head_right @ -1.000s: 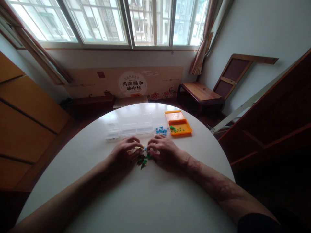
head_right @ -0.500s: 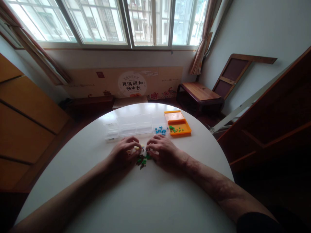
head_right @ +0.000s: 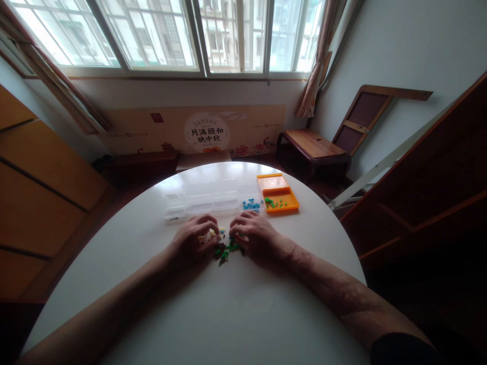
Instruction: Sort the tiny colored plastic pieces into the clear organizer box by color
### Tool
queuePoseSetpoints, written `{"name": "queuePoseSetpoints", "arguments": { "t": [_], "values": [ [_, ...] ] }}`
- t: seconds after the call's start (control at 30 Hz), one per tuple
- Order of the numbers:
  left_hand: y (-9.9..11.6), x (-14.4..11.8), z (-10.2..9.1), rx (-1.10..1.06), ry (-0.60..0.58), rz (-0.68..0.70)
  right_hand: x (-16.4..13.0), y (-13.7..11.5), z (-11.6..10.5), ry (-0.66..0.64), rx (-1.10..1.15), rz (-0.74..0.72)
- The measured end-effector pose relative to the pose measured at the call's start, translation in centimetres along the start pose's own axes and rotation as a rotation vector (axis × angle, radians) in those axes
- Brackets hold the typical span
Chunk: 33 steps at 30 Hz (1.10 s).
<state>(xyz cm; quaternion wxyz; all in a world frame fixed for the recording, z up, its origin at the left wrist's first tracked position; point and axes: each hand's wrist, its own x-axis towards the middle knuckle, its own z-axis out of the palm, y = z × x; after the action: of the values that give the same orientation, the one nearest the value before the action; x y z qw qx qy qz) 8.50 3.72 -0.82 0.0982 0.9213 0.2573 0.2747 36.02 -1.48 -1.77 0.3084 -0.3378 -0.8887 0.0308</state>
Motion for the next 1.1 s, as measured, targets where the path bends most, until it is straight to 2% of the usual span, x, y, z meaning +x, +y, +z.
{"name": "queuePoseSetpoints", "arguments": {
  "t": [0.47,0.73,1.1],
  "values": [
    [-0.2,0.1,0.1,0.037,0.027,0.026,0.0,-0.2,-0.1,0.011,0.060,0.063],
    [-0.1,0.1,0.0,-0.005,0.002,0.005,0.2,-0.8,-0.9,0.022,0.101,0.121],
    [-0.2,0.1,0.3,0.016,0.039,-0.013,-0.2,0.2,-0.6,-0.002,0.114,0.155]
  ]
}}
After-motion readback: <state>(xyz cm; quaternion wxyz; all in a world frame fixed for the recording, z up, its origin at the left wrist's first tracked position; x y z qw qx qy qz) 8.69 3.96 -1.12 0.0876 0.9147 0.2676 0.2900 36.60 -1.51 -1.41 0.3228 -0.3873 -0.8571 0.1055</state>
